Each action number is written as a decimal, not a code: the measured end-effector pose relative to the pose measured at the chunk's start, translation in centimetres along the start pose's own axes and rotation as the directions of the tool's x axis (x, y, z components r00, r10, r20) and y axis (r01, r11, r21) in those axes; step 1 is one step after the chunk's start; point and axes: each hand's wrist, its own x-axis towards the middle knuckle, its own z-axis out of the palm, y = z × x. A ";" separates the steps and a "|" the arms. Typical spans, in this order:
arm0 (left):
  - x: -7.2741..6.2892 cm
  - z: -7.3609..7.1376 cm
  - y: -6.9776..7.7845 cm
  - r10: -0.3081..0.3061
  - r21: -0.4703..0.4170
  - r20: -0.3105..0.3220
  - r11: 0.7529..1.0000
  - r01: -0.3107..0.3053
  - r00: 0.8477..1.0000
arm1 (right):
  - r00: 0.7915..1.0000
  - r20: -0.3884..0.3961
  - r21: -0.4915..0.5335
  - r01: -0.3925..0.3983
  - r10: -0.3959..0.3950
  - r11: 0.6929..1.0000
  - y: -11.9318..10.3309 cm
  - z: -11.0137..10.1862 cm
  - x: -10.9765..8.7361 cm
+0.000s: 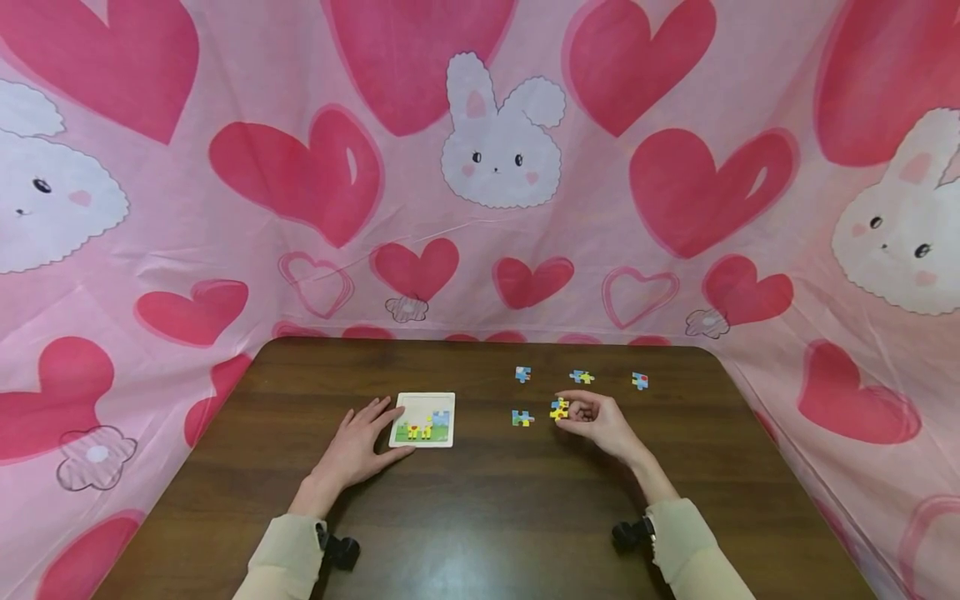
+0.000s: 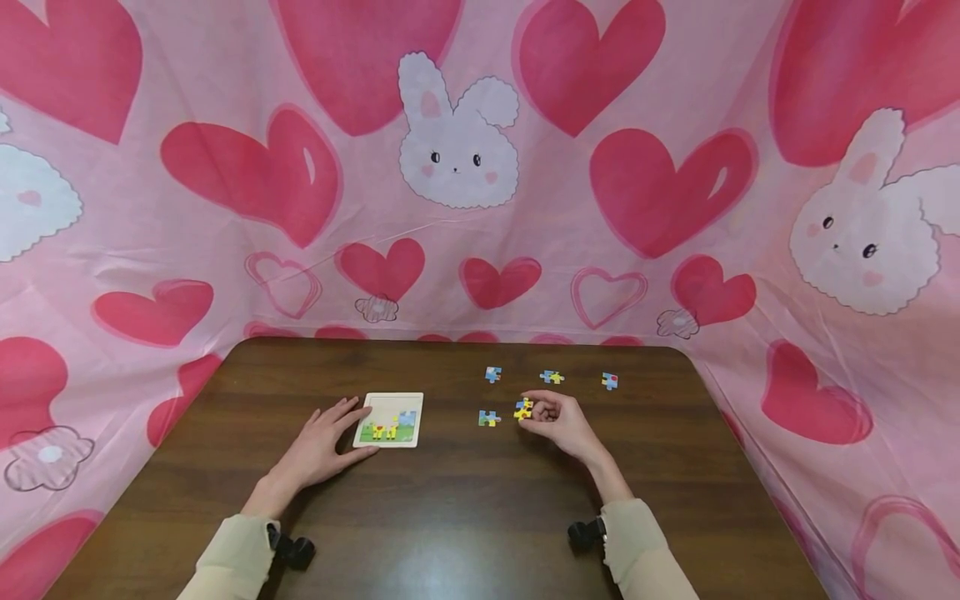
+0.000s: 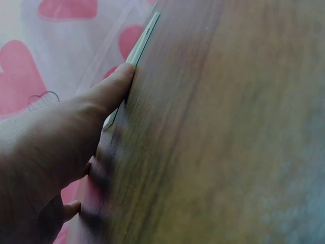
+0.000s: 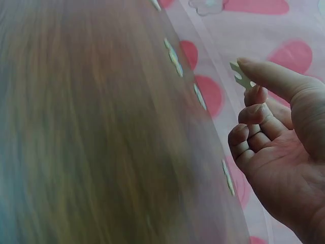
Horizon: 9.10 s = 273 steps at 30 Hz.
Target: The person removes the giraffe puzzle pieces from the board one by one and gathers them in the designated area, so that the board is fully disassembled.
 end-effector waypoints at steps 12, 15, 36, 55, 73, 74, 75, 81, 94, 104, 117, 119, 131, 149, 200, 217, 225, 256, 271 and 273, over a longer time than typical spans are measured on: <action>0.1 -0.1 0.0 0.007 0.007 -0.007 1.000 -0.007 1.000 | 1.000 0.017 -0.142 -0.001 0.004 0.990 1.7 -3.2 -1.0; 0.0 0.0 0.0 0.009 0.011 -0.008 1.000 -0.009 1.000 | 0.999 0.037 -0.154 -0.011 0.017 0.988 2.0 -3.6 -1.0; 0.0 0.1 -0.1 0.003 -0.002 -0.004 1.000 -0.003 1.000 | 0.997 0.068 -0.426 0.066 -0.041 0.903 2.8 -4.2 -0.6; -0.1 0.1 -0.2 0.003 0.003 0.000 1.000 -0.003 1.000 | 0.999 -0.023 -0.380 0.035 -0.048 0.924 2.6 -3.7 -0.8; 0.1 0.1 -0.2 0.004 0.009 -0.003 1.000 -0.004 1.000 | 0.995 -0.038 -0.296 0.078 -0.093 0.952 -0.4 0.3 1.4; 0.0 0.1 -0.2 0.005 0.008 -0.002 1.000 -0.005 1.000 | 0.995 -0.033 -0.289 0.076 -0.089 0.954 -0.5 0.7 1.4; 0.0 0.1 -0.2 0.004 0.007 -0.002 1.000 -0.004 1.000 | 0.995 -0.025 -0.288 0.083 -0.095 0.954 -0.6 1.0 1.5; 0.0 0.2 -0.2 0.006 0.000 -0.003 1.000 -0.006 1.000 | 0.994 0.008 -0.270 0.108 -0.110 0.957 -1.2 2.7 2.0; -0.1 0.1 -0.1 0.014 0.002 -0.011 1.000 -0.014 1.000 | 0.984 0.101 -0.240 0.170 -0.149 0.956 -2.5 6.8 3.5; -0.2 0.1 0.0 0.009 -0.003 -0.012 1.000 -0.009 1.000 | 0.972 0.167 -0.240 0.200 -0.162 0.950 -4.0 10.1 4.7; -0.2 -0.2 0.2 -0.002 -0.009 -0.008 1.000 0.002 1.000 | 0.970 0.178 -0.259 0.208 -0.165 0.943 -4.4 13.7 5.8; -0.2 -0.2 0.2 -0.004 -0.007 -0.005 1.000 0.004 1.000 | 0.969 0.179 -0.264 0.212 -0.168 0.941 -4.4 14.3 5.9; -0.2 -0.1 0.1 0.009 0.009 -0.014 1.000 -0.009 1.000 | 0.982 0.127 -0.379 0.178 -0.140 0.908 -4.3 16.7 6.3; -0.1 0.0 0.0 0.007 0.005 -0.010 1.000 -0.007 1.000 | 0.985 0.086 -0.413 0.172 -0.150 0.894 -4.1 18.2 6.3; -0.2 0.2 0.0 0.005 -0.011 -0.008 1.000 -0.005 1.000 | 0.975 -0.049 -0.282 0.193 -0.215 0.940 -2.7 19.1 5.9; -0.4 0.2 -0.2 0.008 -0.008 -0.019 1.000 -0.008 1.000 | 0.982 -0.071 -0.187 0.157 -0.173 0.970 -2.5 19.0 6.1; -0.2 0.2 0.0 0.000 -0.013 -0.009 1.000 0.000 1.000 | 0.980 -0.075 -0.101 0.178 -0.186 0.979 -2.4 18.8 6.2; -0.2 0.0 -0.1 -0.007 -0.021 -0.002 1.000 0.006 1.000 | 0.990 -0.136 0.370 0.020 0.033 0.929 -4.7 13.7 6.2; -0.3 -0.1 0.0 -0.010 -0.031 0.003 0.999 0.010 1.000 | 0.997 -0.069 0.359 -0.009 0.037 0.933 -4.0 9.0 4.2; -0.3 -0.1 0.1 -0.009 -0.031 0.002 0.999 0.009 1.000 | 0.996 -0.074 0.353 -0.015 0.044 0.935 -3.8 8.3 3.9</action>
